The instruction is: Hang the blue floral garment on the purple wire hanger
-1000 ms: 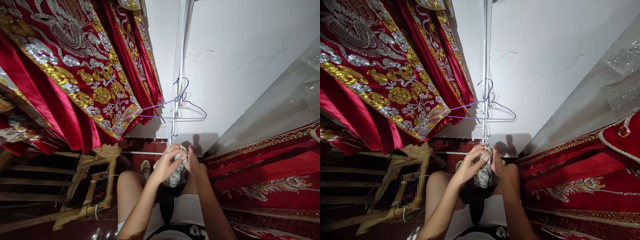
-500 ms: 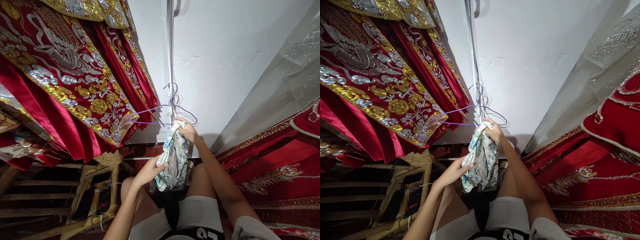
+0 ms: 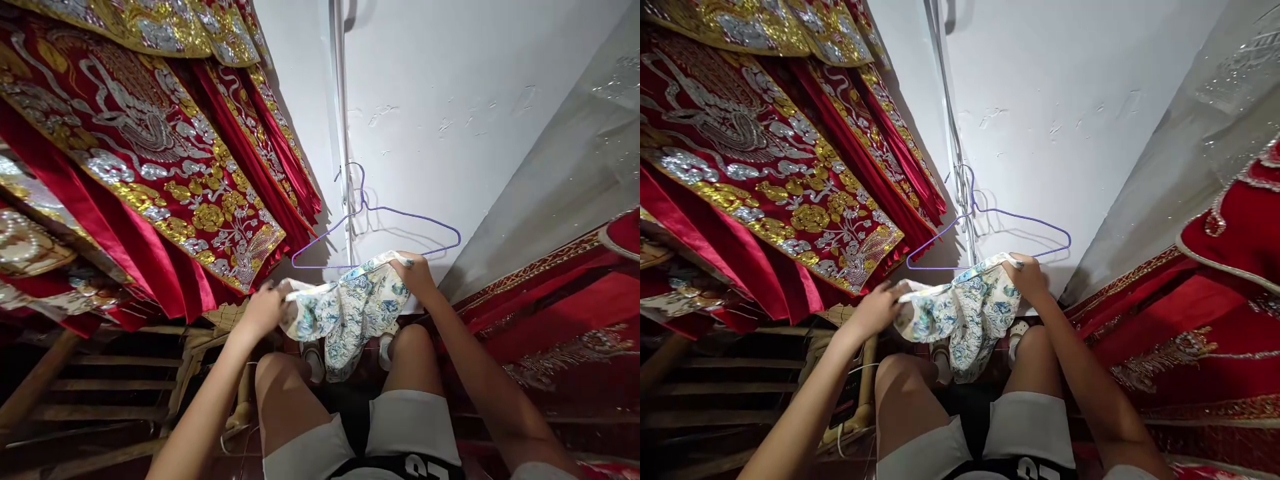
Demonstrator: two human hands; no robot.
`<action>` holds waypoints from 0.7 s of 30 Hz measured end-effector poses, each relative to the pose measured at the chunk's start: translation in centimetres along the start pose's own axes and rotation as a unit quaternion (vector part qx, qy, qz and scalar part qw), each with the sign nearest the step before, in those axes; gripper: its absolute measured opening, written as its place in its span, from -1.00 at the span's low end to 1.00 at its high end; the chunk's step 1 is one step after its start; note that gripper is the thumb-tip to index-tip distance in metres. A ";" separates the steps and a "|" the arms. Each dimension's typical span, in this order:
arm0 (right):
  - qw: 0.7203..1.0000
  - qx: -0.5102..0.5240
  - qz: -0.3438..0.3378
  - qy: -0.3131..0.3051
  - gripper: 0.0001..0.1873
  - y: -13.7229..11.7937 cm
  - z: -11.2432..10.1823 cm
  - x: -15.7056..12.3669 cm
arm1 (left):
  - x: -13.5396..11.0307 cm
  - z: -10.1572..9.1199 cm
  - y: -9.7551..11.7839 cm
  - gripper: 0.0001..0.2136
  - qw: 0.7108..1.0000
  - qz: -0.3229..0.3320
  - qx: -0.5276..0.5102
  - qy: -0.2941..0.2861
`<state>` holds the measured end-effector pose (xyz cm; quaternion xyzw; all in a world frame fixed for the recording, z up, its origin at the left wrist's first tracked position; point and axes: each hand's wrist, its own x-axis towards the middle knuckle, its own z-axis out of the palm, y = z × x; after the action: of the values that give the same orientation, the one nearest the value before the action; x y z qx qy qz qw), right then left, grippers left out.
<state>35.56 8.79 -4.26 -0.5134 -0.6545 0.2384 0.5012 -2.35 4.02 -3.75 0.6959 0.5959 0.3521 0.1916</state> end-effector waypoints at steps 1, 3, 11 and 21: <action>1.000 -0.003 -0.007 0.000 -0.56 -0.2 -0.2 -0.1 | 1.1 -0.4 0.5 -0.80 1.000 0.020 0.003 0.017; 1.000 0.013 -0.011 -0.005 -0.59 -0.7 -0.3 -0.4 | 3.1 -1.1 2.2 -0.78 0.998 0.067 0.003 0.021; 0.995 0.059 0.031 -0.074 -0.87 -1.7 1.0 -2.7 | 6.8 -0.1 8.5 -0.63 0.981 0.191 -0.036 0.008; 0.990 0.091 0.088 0.069 -0.71 0.6 -9.6 4.1 | 8.6 -2.6 7.8 -0.79 0.959 0.068 -0.268 -0.056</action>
<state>44.62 10.83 0.64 -0.5362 -0.5461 0.3039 0.5673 1.51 10.22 5.62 0.6767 0.4188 0.4715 0.3801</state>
